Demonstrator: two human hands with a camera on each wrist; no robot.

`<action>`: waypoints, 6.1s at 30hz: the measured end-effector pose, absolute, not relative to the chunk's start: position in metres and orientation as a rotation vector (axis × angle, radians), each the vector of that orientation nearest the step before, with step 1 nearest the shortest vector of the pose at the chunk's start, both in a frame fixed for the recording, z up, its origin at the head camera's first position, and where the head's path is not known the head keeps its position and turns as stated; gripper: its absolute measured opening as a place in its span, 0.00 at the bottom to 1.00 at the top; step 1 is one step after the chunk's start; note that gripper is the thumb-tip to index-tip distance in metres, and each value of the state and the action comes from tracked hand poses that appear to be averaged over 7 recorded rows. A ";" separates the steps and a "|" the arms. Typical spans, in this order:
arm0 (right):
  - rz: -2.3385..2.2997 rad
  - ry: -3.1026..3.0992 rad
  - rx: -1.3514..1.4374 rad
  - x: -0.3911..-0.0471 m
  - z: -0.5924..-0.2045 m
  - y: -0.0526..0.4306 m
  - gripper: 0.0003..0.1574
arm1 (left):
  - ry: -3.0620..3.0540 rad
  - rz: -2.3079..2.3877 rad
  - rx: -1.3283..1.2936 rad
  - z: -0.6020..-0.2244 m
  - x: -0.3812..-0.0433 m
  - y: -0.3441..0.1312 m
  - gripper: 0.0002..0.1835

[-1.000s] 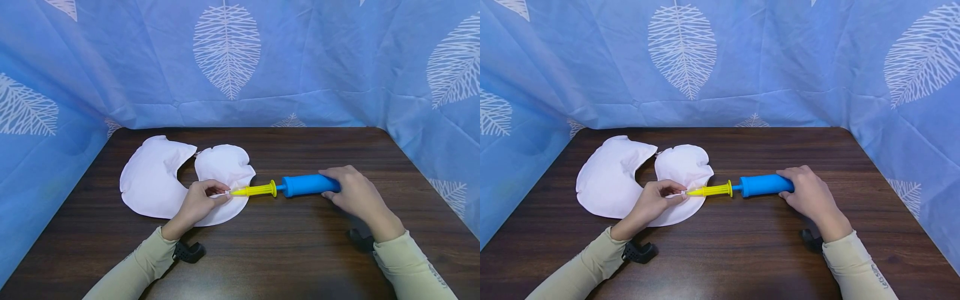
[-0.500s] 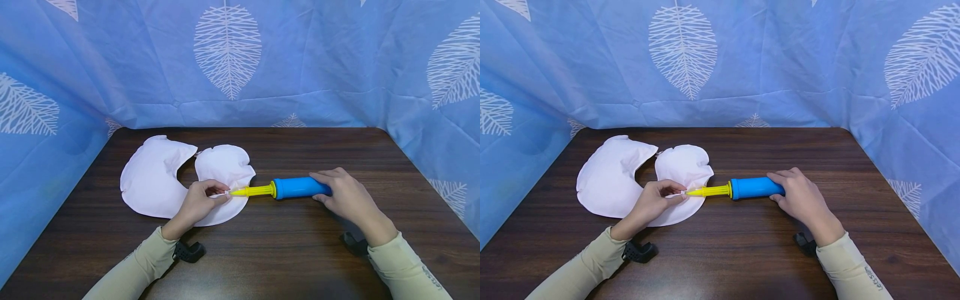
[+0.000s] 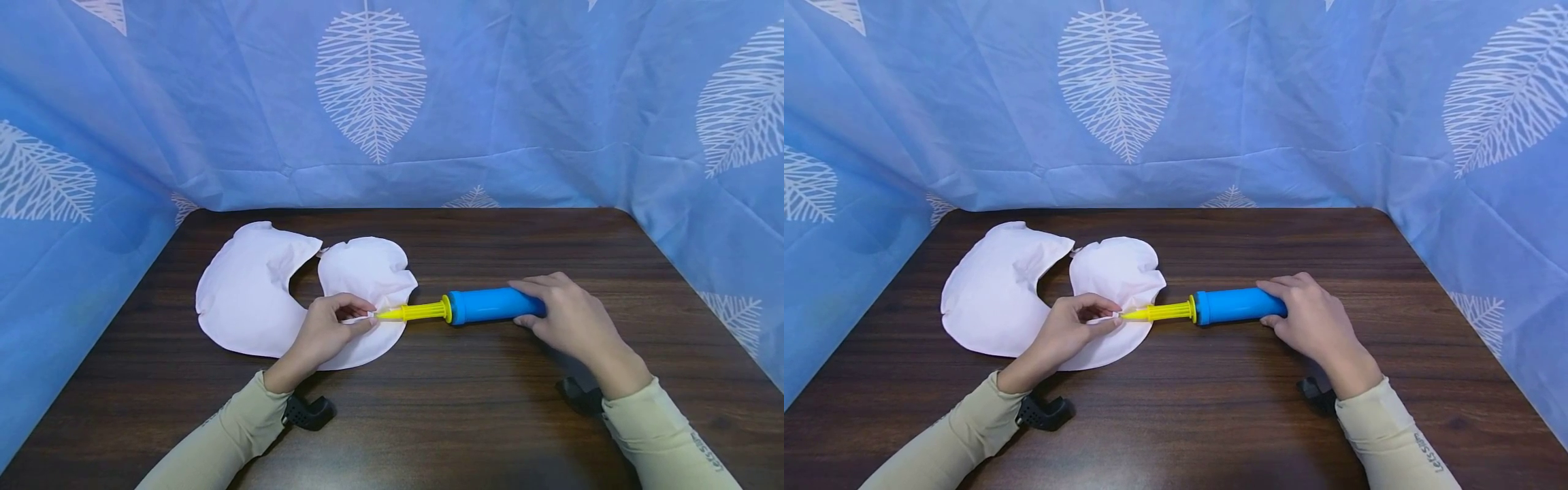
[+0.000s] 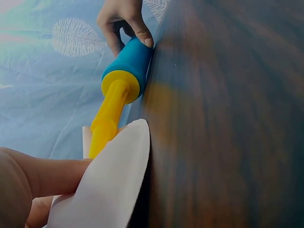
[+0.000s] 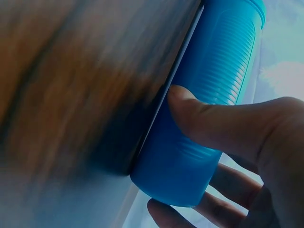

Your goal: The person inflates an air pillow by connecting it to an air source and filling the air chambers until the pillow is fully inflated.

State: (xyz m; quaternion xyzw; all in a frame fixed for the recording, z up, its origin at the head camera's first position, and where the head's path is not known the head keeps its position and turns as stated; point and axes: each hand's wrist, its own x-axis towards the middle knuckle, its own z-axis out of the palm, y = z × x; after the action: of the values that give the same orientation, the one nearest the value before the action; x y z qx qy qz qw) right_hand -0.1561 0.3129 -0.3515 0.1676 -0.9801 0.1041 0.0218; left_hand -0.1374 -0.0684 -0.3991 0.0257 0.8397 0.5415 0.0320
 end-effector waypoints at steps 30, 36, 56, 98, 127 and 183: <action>0.325 -3.066 0.151 -0.172 -0.358 0.388 0.41 | 2.591 1.662 0.092 -0.398 -0.137 -0.068 0.07; 0.342 -3.093 0.112 -0.174 -0.356 0.397 0.42 | 2.600 1.658 0.096 -0.400 -0.138 -0.069 0.07; 0.298 -3.079 0.244 -0.170 -0.357 0.375 0.42 | 2.595 1.651 0.053 -0.397 -0.136 -0.069 0.07; 0.274 -3.065 0.443 -0.157 -0.350 0.322 0.41 | 2.590 1.657 0.072 -0.395 -0.135 -0.068 0.07; 0.296 -3.057 0.135 -0.169 -0.358 0.376 0.40 | 2.580 1.692 0.033 -0.398 -0.137 -0.070 0.07; 0.448 -3.047 0.107 -0.175 -0.359 0.401 0.37 | 2.558 1.738 0.071 -0.397 -0.137 -0.069 0.07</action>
State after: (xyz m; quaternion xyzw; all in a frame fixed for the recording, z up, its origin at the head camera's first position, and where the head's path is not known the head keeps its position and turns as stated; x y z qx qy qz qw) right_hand -0.1746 0.4013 -0.3590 0.0347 -0.9883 0.1454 0.0298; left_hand -0.1375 -0.0689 -0.3971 0.0231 0.8267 0.5617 0.0241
